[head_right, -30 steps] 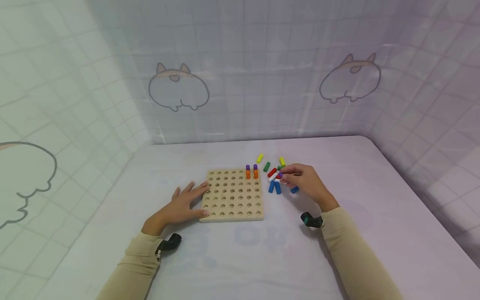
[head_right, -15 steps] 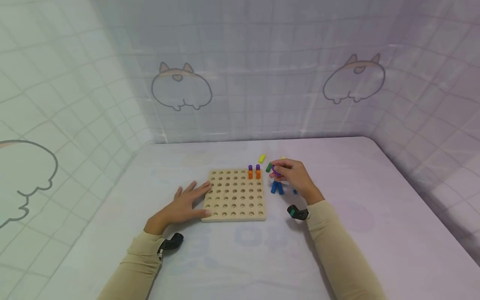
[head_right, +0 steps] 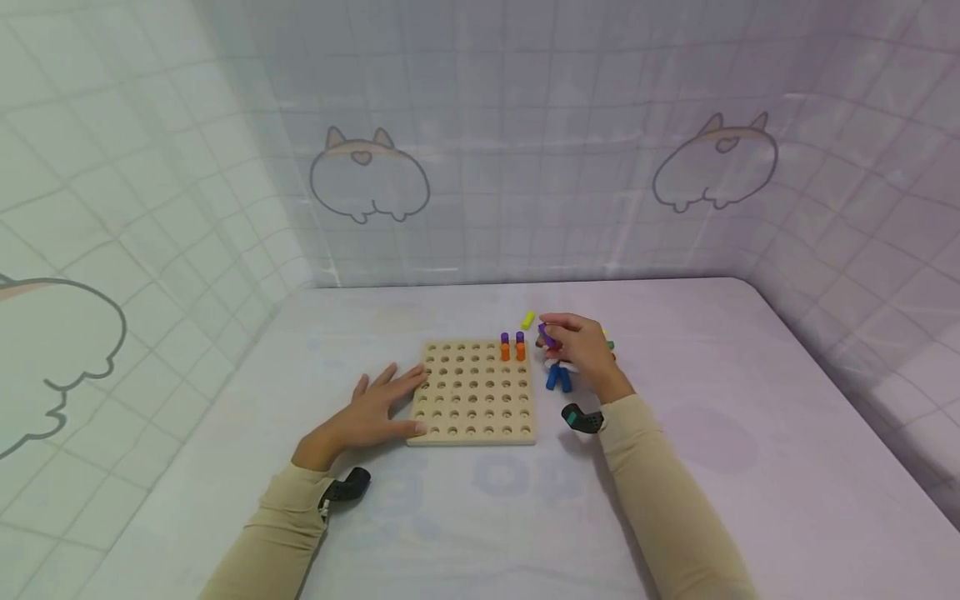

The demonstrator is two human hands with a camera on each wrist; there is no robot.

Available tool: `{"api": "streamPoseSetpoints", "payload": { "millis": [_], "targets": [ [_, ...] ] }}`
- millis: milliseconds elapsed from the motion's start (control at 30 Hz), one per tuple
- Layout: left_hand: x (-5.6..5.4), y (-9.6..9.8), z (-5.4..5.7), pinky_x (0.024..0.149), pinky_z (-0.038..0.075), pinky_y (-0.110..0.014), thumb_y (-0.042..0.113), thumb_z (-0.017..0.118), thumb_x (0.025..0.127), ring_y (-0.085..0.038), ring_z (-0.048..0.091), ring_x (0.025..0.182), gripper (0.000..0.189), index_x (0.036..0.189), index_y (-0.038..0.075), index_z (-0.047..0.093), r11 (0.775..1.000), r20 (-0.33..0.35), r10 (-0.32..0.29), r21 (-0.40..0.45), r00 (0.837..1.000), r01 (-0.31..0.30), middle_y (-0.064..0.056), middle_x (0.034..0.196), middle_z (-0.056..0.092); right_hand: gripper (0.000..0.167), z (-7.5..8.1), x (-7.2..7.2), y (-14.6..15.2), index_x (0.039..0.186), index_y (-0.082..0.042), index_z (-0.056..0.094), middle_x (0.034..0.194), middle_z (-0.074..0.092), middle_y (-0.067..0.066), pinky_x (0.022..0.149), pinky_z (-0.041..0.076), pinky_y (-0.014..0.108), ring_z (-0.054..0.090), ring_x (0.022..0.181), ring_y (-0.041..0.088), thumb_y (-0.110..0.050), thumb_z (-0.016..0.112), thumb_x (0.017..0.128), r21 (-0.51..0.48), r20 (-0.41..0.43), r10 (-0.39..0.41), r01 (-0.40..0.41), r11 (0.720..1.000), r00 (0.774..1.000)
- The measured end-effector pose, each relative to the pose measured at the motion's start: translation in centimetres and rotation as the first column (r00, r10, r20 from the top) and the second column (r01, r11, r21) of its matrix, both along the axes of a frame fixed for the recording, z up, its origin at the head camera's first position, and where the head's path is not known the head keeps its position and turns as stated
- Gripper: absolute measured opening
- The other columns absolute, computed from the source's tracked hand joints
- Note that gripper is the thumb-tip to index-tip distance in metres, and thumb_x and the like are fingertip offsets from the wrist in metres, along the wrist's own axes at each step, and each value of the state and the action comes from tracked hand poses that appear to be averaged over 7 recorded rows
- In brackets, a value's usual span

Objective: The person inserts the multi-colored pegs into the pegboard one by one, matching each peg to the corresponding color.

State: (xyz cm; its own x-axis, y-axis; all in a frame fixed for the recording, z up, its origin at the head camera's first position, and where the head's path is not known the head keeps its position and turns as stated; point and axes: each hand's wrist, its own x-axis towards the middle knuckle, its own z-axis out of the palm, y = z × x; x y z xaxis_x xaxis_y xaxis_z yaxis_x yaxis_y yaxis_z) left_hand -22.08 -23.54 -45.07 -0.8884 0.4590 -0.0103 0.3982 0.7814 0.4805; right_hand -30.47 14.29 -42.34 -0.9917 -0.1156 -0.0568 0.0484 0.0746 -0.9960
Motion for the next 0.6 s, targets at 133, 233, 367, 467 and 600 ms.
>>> {"api": "streamPoseSetpoints", "payload": {
  "millis": [133,233,367,467,600],
  "targets": [
    [0.1,0.0,0.1,0.111,-0.011,-0.069,0.069,0.066,0.084,-0.039,0.002,0.152,0.094,0.159,0.024,0.033,1.0,-0.007,-0.004,0.006,1.0,0.004,0.012,0.165,0.018,0.038,0.5,-0.1,-0.4,0.139,-0.005,0.059,0.129,0.063,0.018,0.092,0.055,0.039,0.064,0.111,0.031,-0.022,0.054,0.106,0.014,-0.003,0.006,-0.006,1.0,1.0],
    [0.1,0.0,0.1,0.111,-0.012,-0.068,0.07,0.065,0.084,-0.037,0.001,0.152,0.094,0.159,0.025,0.032,1.0,0.001,-0.002,0.006,1.0,0.002,0.014,0.165,0.017,0.037,0.7,-0.4,-0.7,0.137,-0.003,0.059,0.13,0.061,0.018,0.095,0.053,0.04,0.063,0.115,0.03,-0.022,0.054,0.106,-0.003,-0.012,0.026,-0.026,1.0,1.0],
    [0.1,0.0,0.1,0.112,-0.012,-0.067,0.071,0.064,0.084,-0.035,0.0,0.153,0.094,0.16,0.027,0.031,1.0,0.005,0.001,0.005,1.0,-0.001,0.016,0.164,0.016,0.038,1.0,-0.9,-1.1,0.137,0.001,0.057,0.129,0.06,0.02,0.095,0.053,0.041,0.063,0.116,0.031,-0.02,0.054,0.106,-0.026,-0.006,0.047,-0.047,0.999,0.999],
    [0.1,0.1,0.2,0.112,-0.012,-0.068,0.07,0.065,0.084,-0.036,0.001,0.153,0.094,0.159,0.026,0.031,1.0,0.004,0.0,0.009,1.0,0.0,0.014,0.165,0.017,0.038,1.0,-1.3,-1.4,0.137,0.0,0.056,0.127,0.062,0.02,0.094,0.053,0.04,0.064,0.114,0.03,-0.02,0.055,0.105,-0.005,0.012,0.042,-0.041,0.999,0.999],
    [0.2,0.2,0.4,0.111,-0.012,-0.068,0.068,0.066,0.085,-0.037,0.002,0.152,0.093,0.159,0.025,0.032,1.0,0.008,-0.001,0.004,1.0,0.001,0.012,0.165,0.018,0.036,0.9,-1.7,-1.7,0.136,-0.003,0.057,0.128,0.061,0.017,0.095,0.053,0.038,0.063,0.114,0.028,-0.019,0.056,0.104,-0.003,0.03,0.034,-0.034,0.999,0.999]
  ]
}}
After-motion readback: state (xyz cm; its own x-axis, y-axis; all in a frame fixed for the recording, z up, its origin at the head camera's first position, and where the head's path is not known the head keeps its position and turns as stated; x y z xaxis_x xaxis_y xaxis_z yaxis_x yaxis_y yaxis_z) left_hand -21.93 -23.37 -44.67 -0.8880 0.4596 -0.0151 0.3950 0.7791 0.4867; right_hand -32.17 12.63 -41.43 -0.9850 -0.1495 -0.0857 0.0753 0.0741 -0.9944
